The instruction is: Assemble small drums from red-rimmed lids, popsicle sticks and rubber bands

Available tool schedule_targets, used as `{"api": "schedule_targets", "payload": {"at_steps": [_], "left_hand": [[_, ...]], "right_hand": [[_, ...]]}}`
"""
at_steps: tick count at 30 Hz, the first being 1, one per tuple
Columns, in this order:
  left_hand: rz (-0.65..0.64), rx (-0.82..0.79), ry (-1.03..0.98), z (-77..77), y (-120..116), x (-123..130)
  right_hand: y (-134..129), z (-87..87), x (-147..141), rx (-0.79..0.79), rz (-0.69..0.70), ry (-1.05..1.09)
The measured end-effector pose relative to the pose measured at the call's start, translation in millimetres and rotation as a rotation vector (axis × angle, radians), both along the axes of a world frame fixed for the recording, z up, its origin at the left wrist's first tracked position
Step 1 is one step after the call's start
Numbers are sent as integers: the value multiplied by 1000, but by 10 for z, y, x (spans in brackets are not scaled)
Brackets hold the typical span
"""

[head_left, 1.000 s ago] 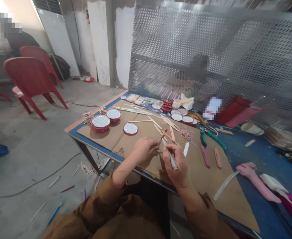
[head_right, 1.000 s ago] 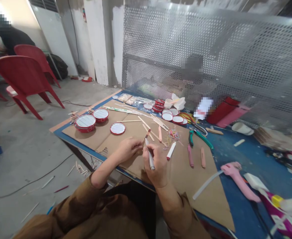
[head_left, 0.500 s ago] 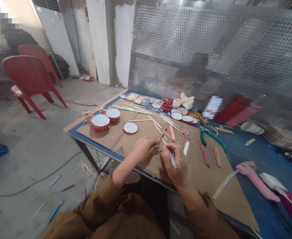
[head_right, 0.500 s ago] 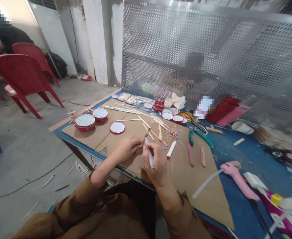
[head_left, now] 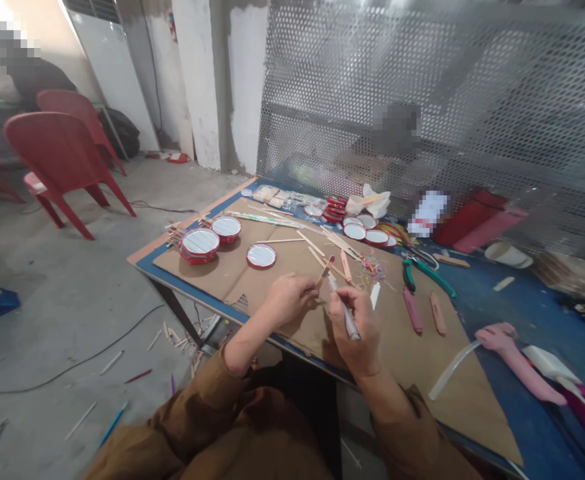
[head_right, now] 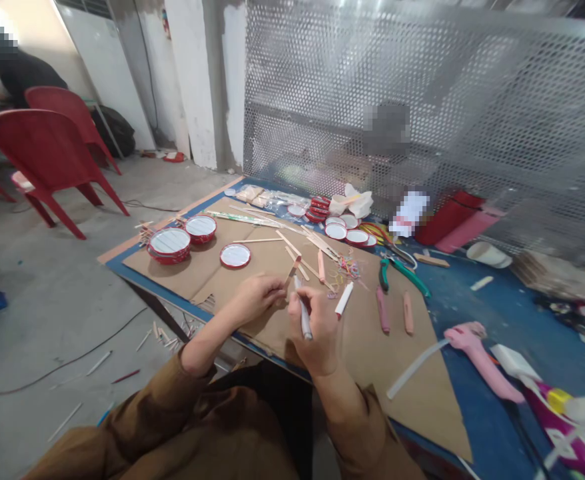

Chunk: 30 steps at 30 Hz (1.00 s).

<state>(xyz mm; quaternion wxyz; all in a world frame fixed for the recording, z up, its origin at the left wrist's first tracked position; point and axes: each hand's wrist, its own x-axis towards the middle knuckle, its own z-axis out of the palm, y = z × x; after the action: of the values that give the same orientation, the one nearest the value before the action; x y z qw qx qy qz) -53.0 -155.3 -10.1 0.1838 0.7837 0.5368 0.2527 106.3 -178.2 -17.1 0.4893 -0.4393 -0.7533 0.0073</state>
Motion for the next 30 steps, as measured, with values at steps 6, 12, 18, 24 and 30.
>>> {"api": "schedule_targets", "payload": {"at_steps": [6,12,18,24,30], "left_hand": [[1,-4,3,8,-3,0],[-1,0,7,-10,0,0],[5,2,9,-12,3,-1],[-2,7,-5,-12,0,2],[3,7,13,-29,13,2]], "right_hand": [[-2,12,-11,-18,12,-22],[-4,29,-18,-14,17,-27],[-8,5,-6,-17,12,-33],[-14,23,-13,18,7,-34],[-7,56,-25,7,19,-45]]}}
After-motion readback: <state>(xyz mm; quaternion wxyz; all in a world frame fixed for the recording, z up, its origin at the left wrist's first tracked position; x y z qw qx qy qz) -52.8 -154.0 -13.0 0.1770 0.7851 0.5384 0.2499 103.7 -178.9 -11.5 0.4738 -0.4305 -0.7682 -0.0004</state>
